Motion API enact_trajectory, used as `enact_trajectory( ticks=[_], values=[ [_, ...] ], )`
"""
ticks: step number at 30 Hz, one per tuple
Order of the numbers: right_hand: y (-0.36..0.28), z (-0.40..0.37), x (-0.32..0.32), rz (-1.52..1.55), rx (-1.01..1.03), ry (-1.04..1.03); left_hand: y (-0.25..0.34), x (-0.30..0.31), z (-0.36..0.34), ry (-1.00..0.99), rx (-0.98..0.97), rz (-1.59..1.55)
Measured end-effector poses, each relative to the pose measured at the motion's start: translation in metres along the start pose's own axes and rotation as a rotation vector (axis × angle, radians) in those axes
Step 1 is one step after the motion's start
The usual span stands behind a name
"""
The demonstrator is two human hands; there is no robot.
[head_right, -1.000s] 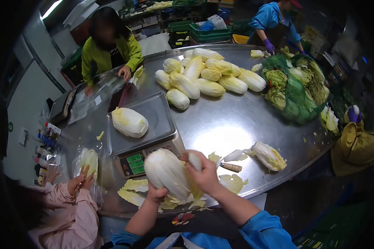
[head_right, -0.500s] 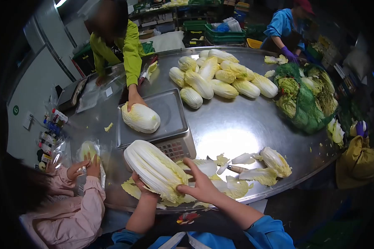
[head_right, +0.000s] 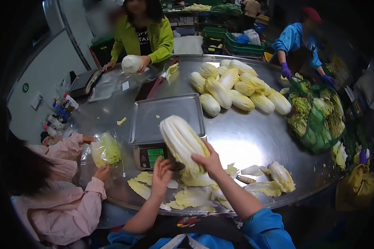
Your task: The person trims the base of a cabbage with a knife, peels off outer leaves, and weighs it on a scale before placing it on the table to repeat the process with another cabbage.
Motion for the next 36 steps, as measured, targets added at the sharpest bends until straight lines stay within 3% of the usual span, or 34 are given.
enact_trajectory(
  ticks=[2,4,9,10,12,15,17,18,22,26,32,36],
  values=[
    [-0.009,0.045,-0.014,-0.282,0.105,0.045,-0.018,0.008,-0.016,-0.185,0.12,0.016],
    [-0.006,0.086,-0.027,-0.372,0.124,0.068,-0.02,0.009,-0.031,-0.292,0.235,0.056],
    [0.014,0.129,-0.056,-0.757,0.244,0.239,-0.02,0.027,-0.037,-0.328,0.181,0.219],
    [0.014,0.132,-0.059,-0.758,0.245,0.232,-0.019,0.032,-0.036,-0.336,0.171,0.259],
    [0.012,0.129,-0.06,-1.11,0.05,0.288,-0.017,0.042,-0.035,-0.334,0.183,0.291],
    [0.017,0.117,-0.025,-1.048,0.484,0.32,-0.019,0.053,-0.033,-0.356,0.145,0.372],
    [0.0,0.085,-0.004,-0.42,0.315,0.244,-0.019,0.059,-0.032,-0.373,0.182,0.419],
    [0.005,0.077,0.022,-0.505,0.414,0.304,-0.023,0.061,-0.031,-0.376,0.189,0.414],
    [0.012,0.026,0.053,-0.468,0.347,0.467,-0.041,0.062,-0.03,-0.483,0.171,0.492],
    [0.021,0.006,0.048,-0.437,0.318,0.493,-0.036,0.051,-0.027,-0.651,0.108,0.592],
    [0.011,0.023,0.022,-0.489,0.332,0.406,-0.031,0.053,-0.027,-0.776,-0.037,0.738],
    [0.007,0.052,-0.013,-0.626,0.399,0.313,-0.034,0.063,-0.028,-0.772,-0.001,0.683]
  ],
)
Point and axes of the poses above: each hand's wrist, its own z-axis towards the middle knuckle, its own x-axis out of the back of the hand, y = z × x, the point moved 2 cm from there along z, towards the middle knuckle, and after that the axes turned 5 degrees about z, right-handed, at the moved point
